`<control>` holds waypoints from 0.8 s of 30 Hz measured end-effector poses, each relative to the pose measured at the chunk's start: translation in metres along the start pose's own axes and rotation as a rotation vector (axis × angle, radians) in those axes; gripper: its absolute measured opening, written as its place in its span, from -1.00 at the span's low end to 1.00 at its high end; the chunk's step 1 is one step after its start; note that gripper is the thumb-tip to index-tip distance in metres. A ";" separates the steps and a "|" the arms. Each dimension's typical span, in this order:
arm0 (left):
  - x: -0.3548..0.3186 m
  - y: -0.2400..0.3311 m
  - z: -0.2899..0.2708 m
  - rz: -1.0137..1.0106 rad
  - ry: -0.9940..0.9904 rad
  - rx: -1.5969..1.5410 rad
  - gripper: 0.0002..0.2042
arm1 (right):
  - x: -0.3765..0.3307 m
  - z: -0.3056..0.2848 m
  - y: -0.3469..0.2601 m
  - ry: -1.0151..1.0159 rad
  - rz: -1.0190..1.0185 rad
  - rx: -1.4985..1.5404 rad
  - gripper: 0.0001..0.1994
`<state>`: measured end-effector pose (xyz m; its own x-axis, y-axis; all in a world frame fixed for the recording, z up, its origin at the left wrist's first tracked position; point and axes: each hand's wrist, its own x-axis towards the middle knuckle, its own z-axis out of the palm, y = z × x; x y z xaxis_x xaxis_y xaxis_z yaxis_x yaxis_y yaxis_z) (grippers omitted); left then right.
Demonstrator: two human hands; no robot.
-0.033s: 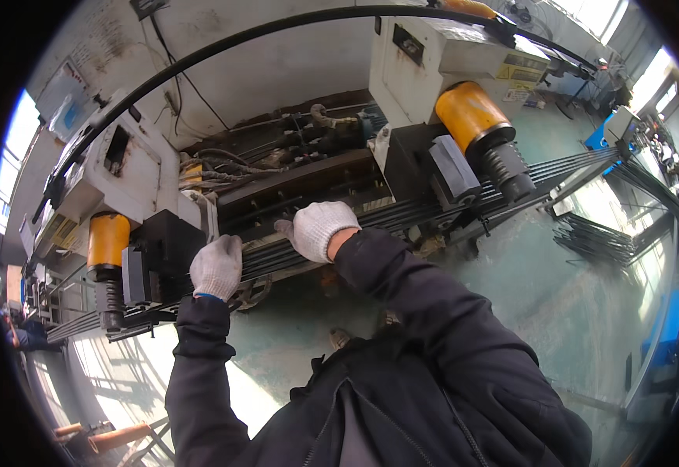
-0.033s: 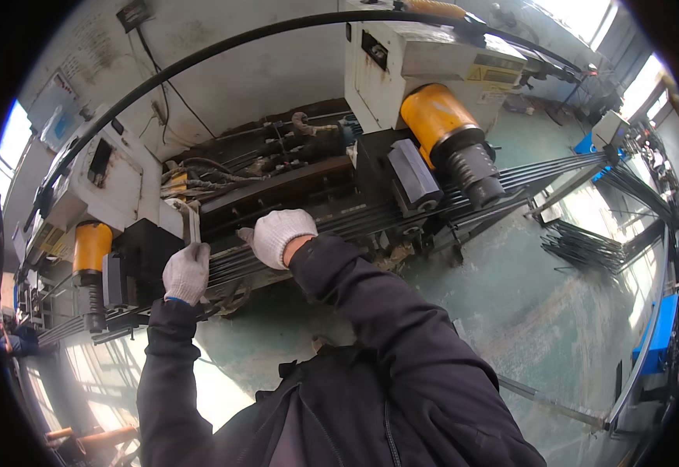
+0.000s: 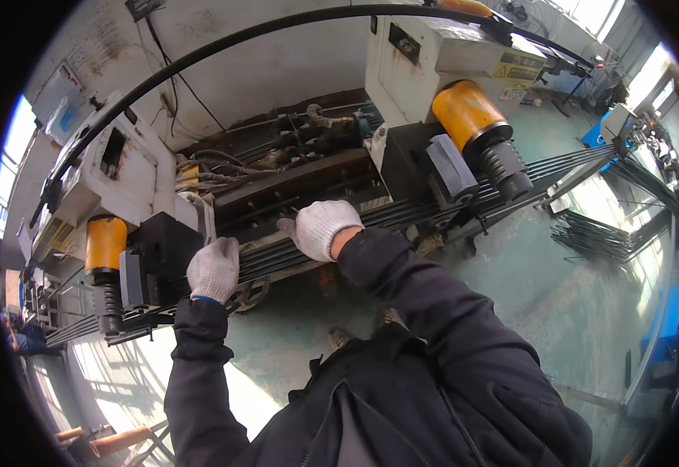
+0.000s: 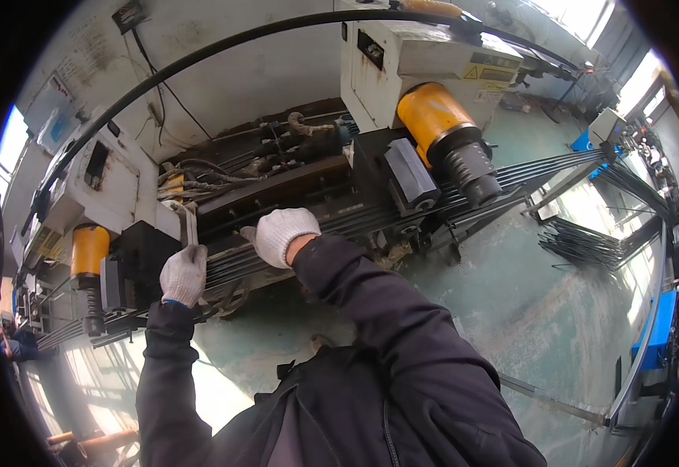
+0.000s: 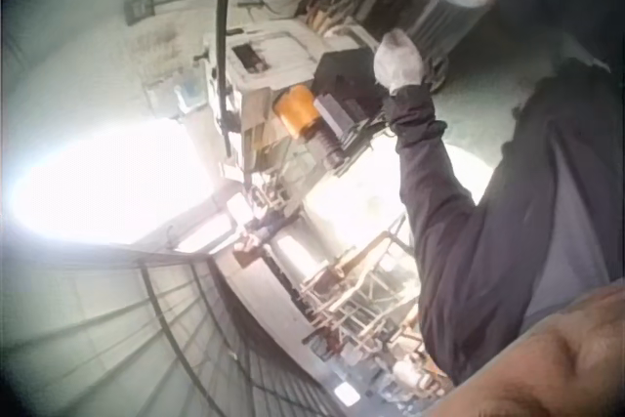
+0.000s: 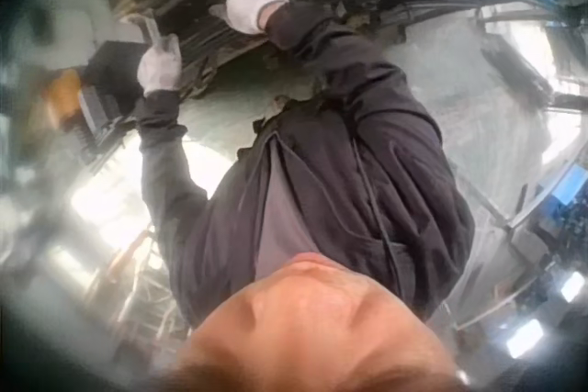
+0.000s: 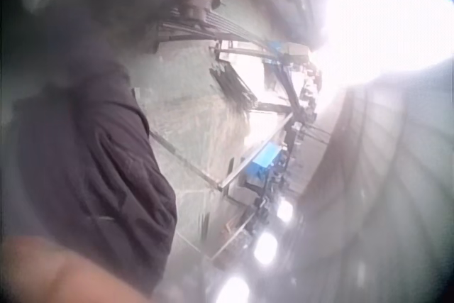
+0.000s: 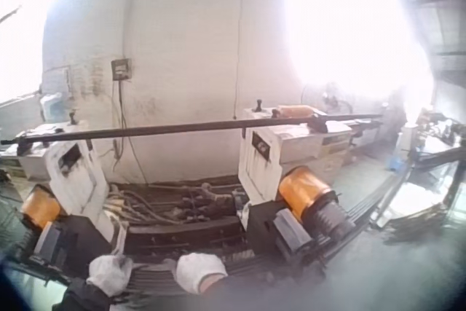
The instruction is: The person loads straight metal rods into a bending machine, operates it to form U-shaped pieces, and stacks the finished rods. They then manually bend additional rods by hand and place them on a rack.
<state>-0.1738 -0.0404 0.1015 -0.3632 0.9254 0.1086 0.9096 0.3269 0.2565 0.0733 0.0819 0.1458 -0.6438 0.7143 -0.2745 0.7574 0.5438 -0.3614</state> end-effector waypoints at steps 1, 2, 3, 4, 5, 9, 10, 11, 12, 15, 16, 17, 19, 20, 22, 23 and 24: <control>0.002 -0.003 0.001 -0.001 -0.012 0.002 -0.61 | -0.001 -0.003 0.006 0.014 0.027 -0.029 -0.36; 0.000 -0.007 0.001 -0.002 -0.030 0.002 -0.60 | -0.003 -0.006 0.010 -0.004 0.056 -0.052 -0.36; 0.001 -0.010 0.003 -0.015 -0.021 0.007 -0.60 | -0.003 -0.007 0.012 -0.022 0.089 -0.067 -0.36; 0.001 -0.014 0.005 0.118 -0.002 0.094 -0.60 | -0.003 -0.007 0.012 -0.015 0.066 -0.085 -0.35; 0.000 -0.018 0.006 0.255 0.010 0.217 -0.59 | -0.003 -0.006 0.011 -0.012 0.035 -0.100 -0.34; 0.000 -0.021 0.012 0.111 0.063 0.076 -0.57 | 0.001 -0.001 0.004 0.032 0.109 -0.078 -0.27; 0.000 -0.020 0.012 0.060 0.054 0.041 -0.56 | 0.003 0.000 0.003 0.023 0.127 -0.096 -0.28; -0.001 -0.019 0.011 0.029 0.057 -0.002 -0.56 | 0.004 0.001 0.003 0.035 0.119 -0.100 -0.28; -0.001 -0.018 0.009 0.006 0.027 0.006 -0.56 | 0.005 0.002 0.003 0.039 0.103 -0.100 -0.28; 0.001 -0.016 0.005 -0.002 0.030 0.005 -0.57 | 0.006 0.004 0.004 0.015 0.130 -0.122 -0.30; 0.000 -0.016 0.005 0.005 0.047 0.010 -0.57 | 0.006 0.004 0.005 0.024 0.142 -0.126 -0.30; -0.001 -0.014 0.005 0.027 0.072 -0.005 -0.57 | 0.006 0.004 0.004 0.019 0.114 -0.130 -0.33; 0.002 -0.011 0.004 0.048 0.055 0.033 -0.59 | 0.003 0.002 0.005 0.037 0.106 -0.121 -0.34; 0.002 -0.010 0.002 0.065 0.063 0.044 -0.59 | 0.003 0.000 0.005 0.040 0.100 -0.110 -0.35; 0.002 -0.008 -0.001 0.089 0.062 0.048 -0.59 | 0.000 -0.005 0.003 0.042 0.104 -0.090 -0.35; 0.002 -0.007 -0.004 0.098 0.062 0.047 -0.59 | -0.002 -0.008 0.003 0.029 0.109 -0.090 -0.35; 0.003 -0.006 -0.005 0.037 0.051 0.008 -0.59 | -0.003 -0.010 0.002 0.017 0.115 -0.086 -0.37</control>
<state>-0.1815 -0.0406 0.1054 -0.3386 0.9259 0.1672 0.9242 0.2940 0.2437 0.0774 0.0854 0.1553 -0.5507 0.7813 -0.2940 0.8332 0.4932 -0.2501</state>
